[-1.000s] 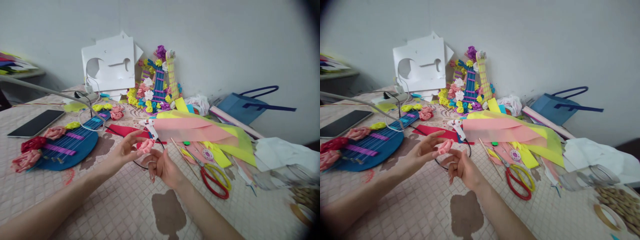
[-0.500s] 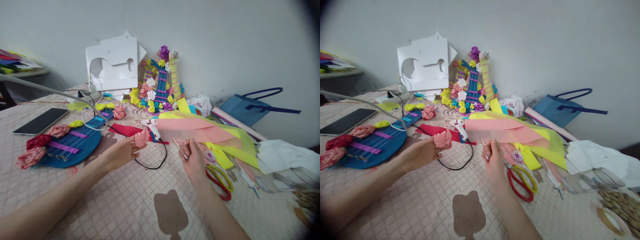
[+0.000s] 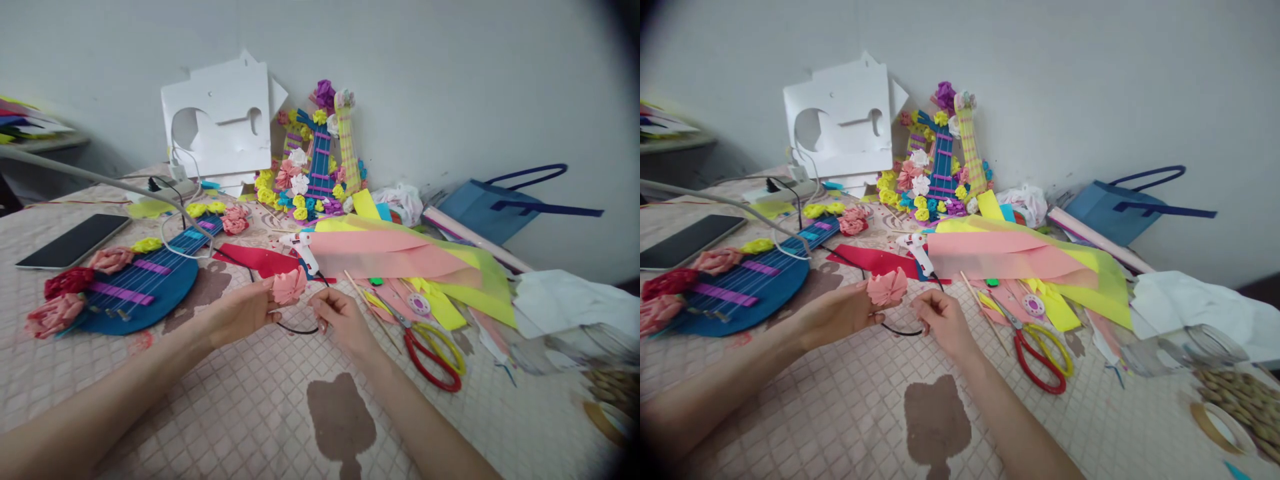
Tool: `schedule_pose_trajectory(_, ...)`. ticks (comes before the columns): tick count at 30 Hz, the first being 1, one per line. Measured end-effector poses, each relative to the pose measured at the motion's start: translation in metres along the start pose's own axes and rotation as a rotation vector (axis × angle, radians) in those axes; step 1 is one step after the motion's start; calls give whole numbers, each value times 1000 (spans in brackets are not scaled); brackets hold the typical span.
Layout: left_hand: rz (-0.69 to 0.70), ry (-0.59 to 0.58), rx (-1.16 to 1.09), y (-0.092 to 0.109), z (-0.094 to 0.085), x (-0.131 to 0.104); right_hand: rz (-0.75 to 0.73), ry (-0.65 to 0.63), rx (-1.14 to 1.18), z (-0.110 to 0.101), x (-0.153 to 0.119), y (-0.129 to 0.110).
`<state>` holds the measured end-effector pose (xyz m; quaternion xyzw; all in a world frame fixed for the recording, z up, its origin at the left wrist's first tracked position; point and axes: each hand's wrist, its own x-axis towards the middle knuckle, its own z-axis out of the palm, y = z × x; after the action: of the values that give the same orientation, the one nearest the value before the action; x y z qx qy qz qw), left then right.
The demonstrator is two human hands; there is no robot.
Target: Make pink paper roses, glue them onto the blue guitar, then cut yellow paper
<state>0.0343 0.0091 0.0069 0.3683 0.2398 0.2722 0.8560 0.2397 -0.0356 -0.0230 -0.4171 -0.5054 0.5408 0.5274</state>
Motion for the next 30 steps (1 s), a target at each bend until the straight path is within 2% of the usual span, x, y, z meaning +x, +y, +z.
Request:
schedule_pose_trajectory(5,-20,11,-44,2,-3,1,-96,125,233,-5,-1,-17)
schedule_pose_trajectory(7,-25,10,-33,1,-4,2,-105,123,367,-5,0,-22)
schedule_pose_trajectory(10,-23,23,29,-2,-4,2,-30,57,551,-7,0,-26)
schedule_pose_trajectory(14,17,53,128,2,-3,1,-11,75,649,-15,2,-28)
schedule_pose_trajectory(17,127,172,210,15,-8,0,-101,196,654,-32,6,-32)
schedule_pose_trajectory(23,393,641,540,36,-31,0,-357,514,654,-84,16,-47)
schedule_pose_trajectory(27,547,739,878,35,-41,1,-455,663,628,-106,16,-50)
schedule_pose_trajectory(30,655,782,1093,32,-40,1,-446,675,576,-109,14,-45)
